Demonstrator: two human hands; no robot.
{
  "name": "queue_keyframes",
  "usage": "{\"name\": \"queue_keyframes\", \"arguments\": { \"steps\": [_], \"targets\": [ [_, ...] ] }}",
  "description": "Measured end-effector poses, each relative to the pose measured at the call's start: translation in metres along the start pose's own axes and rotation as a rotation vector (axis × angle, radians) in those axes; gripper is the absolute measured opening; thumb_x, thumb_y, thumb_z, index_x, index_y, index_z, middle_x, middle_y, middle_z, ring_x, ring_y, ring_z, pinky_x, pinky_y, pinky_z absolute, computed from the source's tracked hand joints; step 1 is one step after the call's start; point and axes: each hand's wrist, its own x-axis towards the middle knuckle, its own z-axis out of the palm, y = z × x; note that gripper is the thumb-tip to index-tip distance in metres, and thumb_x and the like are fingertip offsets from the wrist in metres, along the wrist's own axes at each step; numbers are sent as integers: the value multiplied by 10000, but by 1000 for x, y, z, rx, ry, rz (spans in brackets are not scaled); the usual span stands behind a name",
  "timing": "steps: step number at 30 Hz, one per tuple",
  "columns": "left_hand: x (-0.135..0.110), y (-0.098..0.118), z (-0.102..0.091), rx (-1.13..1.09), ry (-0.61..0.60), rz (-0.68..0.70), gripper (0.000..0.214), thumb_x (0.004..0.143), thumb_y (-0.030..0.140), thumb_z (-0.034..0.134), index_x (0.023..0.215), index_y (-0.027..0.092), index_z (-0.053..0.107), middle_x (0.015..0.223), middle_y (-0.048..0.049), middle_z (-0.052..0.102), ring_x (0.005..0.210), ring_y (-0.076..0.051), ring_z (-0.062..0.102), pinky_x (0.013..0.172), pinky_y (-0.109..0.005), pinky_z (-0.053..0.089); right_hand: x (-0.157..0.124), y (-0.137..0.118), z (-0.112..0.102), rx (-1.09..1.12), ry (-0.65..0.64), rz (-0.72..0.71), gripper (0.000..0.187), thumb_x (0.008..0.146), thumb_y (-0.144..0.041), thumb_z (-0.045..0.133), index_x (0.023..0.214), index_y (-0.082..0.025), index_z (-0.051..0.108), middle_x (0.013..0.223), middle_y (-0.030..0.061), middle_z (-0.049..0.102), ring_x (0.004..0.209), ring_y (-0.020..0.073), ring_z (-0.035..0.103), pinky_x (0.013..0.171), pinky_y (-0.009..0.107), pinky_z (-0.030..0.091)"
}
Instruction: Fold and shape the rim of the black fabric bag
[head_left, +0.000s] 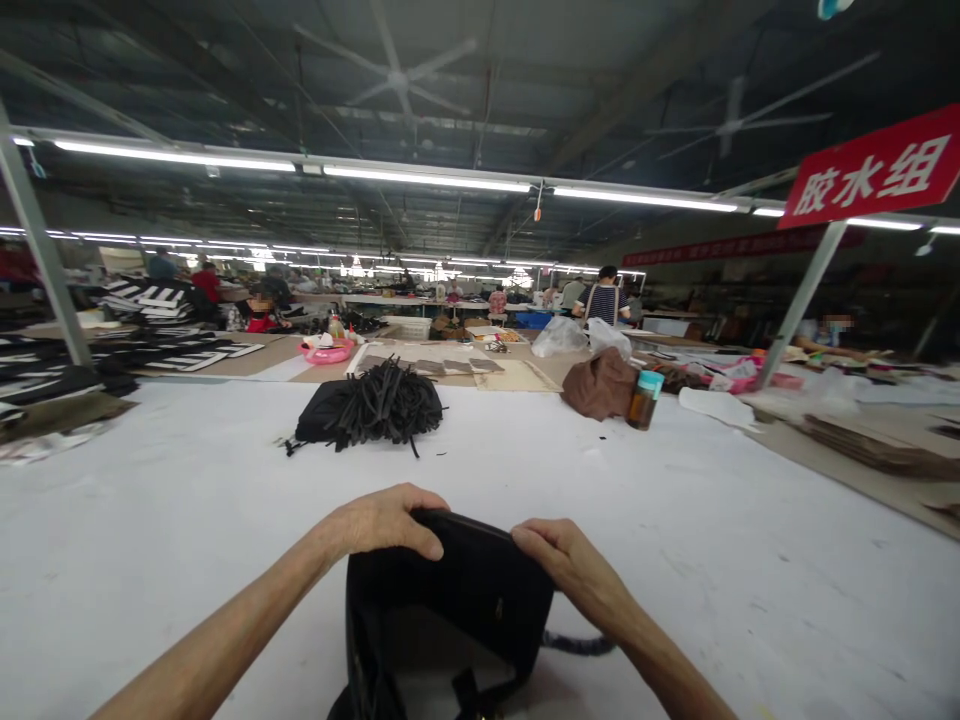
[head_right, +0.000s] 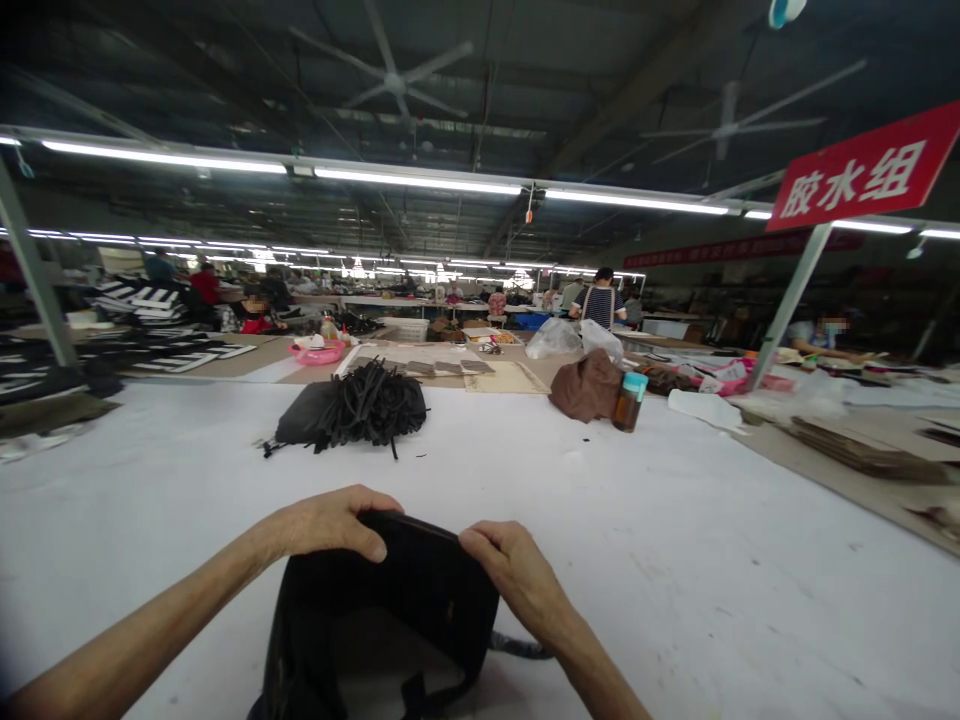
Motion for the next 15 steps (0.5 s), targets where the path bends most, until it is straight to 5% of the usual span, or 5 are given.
{"name": "queue_keyframes", "arguments": {
  "steps": [9,15],
  "targets": [
    [1,-5,-4,60,-9,24,360,655,405,590,949,199,627,827,19,626,743,-169,544,623,-206,396,19,17,2,-19,6,187,390,778,-502,362,543,-195,314,488,-59,242,447,74,232,411,221,151],
    [0,1,-4,168,50,73,329,723,426,514,929,201,636,875,14,631,820,-179,537,693,-216,390,26,16,-4,-68,-21,146,380,775,-482,369,533,-194,316,486,-58,248,448,75,238,417,221,166]
  ]
}}
